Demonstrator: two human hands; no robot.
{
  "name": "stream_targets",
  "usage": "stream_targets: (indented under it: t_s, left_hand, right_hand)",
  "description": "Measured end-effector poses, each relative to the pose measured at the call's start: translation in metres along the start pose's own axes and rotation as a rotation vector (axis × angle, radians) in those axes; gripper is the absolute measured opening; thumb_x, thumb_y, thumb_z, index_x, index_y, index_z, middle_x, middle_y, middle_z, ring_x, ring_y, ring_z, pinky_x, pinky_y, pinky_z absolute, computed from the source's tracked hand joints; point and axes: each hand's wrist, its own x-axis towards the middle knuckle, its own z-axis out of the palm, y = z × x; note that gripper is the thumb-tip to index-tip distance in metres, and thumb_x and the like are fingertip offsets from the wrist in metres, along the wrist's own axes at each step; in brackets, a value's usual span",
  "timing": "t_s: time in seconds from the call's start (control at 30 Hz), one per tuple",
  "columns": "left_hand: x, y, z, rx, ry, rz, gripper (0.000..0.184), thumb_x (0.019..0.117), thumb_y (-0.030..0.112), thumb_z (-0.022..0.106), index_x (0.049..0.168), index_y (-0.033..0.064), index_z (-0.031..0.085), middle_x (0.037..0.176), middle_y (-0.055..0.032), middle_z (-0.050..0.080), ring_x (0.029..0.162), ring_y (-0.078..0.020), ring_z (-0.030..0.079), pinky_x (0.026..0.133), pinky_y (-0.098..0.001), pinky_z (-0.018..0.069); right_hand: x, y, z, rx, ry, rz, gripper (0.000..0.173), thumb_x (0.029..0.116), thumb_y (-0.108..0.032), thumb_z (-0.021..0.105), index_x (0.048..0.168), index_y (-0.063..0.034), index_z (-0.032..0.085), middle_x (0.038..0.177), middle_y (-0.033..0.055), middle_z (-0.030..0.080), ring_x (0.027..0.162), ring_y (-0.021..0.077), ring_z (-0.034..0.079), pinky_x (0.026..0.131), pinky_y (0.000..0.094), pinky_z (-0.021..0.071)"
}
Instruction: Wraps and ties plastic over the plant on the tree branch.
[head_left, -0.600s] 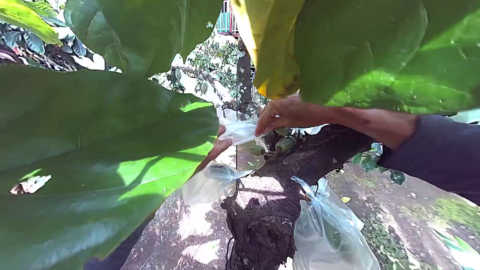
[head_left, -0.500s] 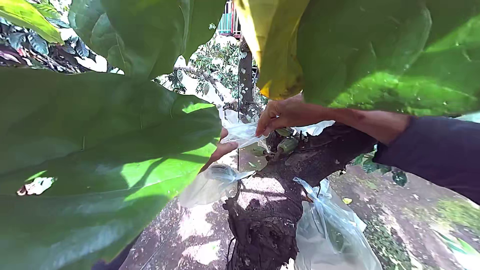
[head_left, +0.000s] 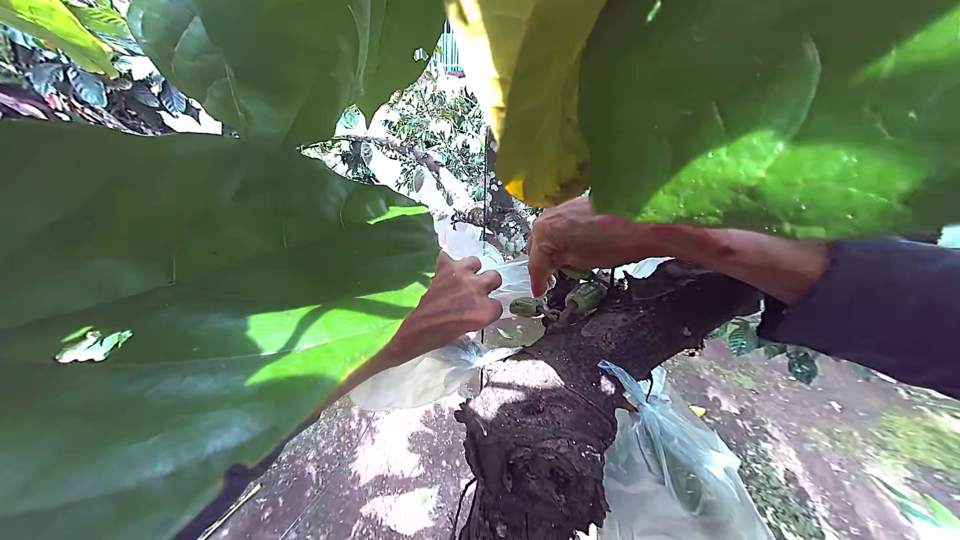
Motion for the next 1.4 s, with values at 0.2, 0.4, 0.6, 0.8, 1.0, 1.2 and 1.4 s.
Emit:
stream_targets:
  t_s: [0.2, 0.4, 0.6, 0.8, 1.0, 1.2, 1.4]
  left_hand:
    - [-0.003, 0.006, -0.010, -0.092, 0.112, 0.013, 0.025, 0.1008, 0.004, 0.051, 0.093, 0.0124, 0.073, 0.082, -0.0062, 0.061, 0.074, -0.0235, 0.061, 0.059, -0.0375, 0.0449]
    - [-0.013, 0.025, -0.024, -0.096, 0.205, -0.006, 0.023, 0.1018, 0.005, 0.051, 0.104, 0.0113, 0.073, 0.080, -0.0057, 0.057, 0.070, -0.0208, 0.058, 0.058, -0.0336, 0.0449]
    - [-0.021, 0.028, -0.019, 0.002, 0.331, -0.180, 0.018, 0.1018, 0.008, 0.056, 0.110, 0.0073, 0.072, 0.091, -0.0083, 0.065, 0.076, -0.0210, 0.064, 0.062, -0.0313, 0.0520]
    - [-0.030, 0.030, -0.007, -0.192, 0.426, -0.256, 0.017, 0.1009, 0.014, 0.059, 0.103, 0.0166, 0.076, 0.104, -0.0063, 0.066, 0.078, -0.0154, 0.063, 0.061, -0.0281, 0.0510]
    - [-0.030, 0.038, 0.001, -0.296, 0.489, -0.394, 0.016, 0.0988, 0.022, 0.065, 0.100, 0.0294, 0.079, 0.123, -0.0060, 0.060, 0.081, -0.0103, 0.060, 0.063, -0.0272, 0.0509]
    - [-0.020, 0.048, 0.003, -0.328, 0.454, -0.384, 0.018, 0.1015, 0.021, 0.061, 0.107, 0.0230, 0.078, 0.095, 0.0007, 0.070, 0.090, -0.0134, 0.067, 0.073, -0.0309, 0.0551]
    - [-0.016, 0.059, -0.003, -0.346, 0.480, -0.427, 0.018, 0.1024, 0.022, 0.061, 0.107, 0.0178, 0.078, 0.101, 0.0004, 0.071, 0.091, -0.0104, 0.067, 0.072, -0.0275, 0.0549]
  right_hand:
    - [-0.013, -0.015, -0.005, 0.003, 0.137, -0.065, 0.027, 0.0925, -0.004, 0.068, 0.091, -0.0264, 0.083, 0.081, -0.0080, 0.073, 0.081, 0.0112, 0.067, 0.076, 0.0383, 0.0540]
    - [-0.036, -0.029, 0.002, 0.058, 0.294, 0.011, 0.017, 0.0990, -0.021, 0.064, 0.106, -0.0272, 0.078, 0.088, -0.0132, 0.072, 0.085, 0.0033, 0.067, 0.087, 0.0356, 0.0532]
    - [-0.046, -0.029, 0.014, 0.112, 0.425, -0.058, 0.016, 0.1000, -0.025, 0.063, 0.104, -0.0227, 0.078, 0.093, -0.0106, 0.069, 0.090, 0.0026, 0.065, 0.081, 0.0248, 0.0538]
    - [-0.052, -0.039, 0.015, 0.107, 0.451, -0.019, 0.017, 0.1015, -0.023, 0.060, 0.105, -0.0229, 0.077, 0.096, -0.0097, 0.066, 0.096, 0.0032, 0.062, 0.082, 0.0228, 0.0531]
    - [-0.052, -0.044, 0.014, 0.129, 0.476, -0.076, 0.019, 0.0997, -0.020, 0.060, 0.102, -0.0241, 0.078, 0.093, -0.0118, 0.069, 0.101, 0.0071, 0.061, 0.089, 0.0274, 0.0486]
    - [-0.045, -0.062, 0.017, 0.026, 0.583, 0.110, 0.020, 0.1027, -0.031, 0.057, 0.105, -0.0256, 0.076, 0.092, -0.0138, 0.070, 0.086, -0.0021, 0.065, 0.077, 0.0212, 0.0542]
    - [-0.036, -0.073, 0.023, 0.045, 0.742, 0.229, 0.015, 0.0938, -0.015, 0.072, 0.109, -0.0171, 0.072, 0.097, -0.0063, 0.069, 0.083, 0.0031, 0.065, 0.076, 0.0229, 0.0562]
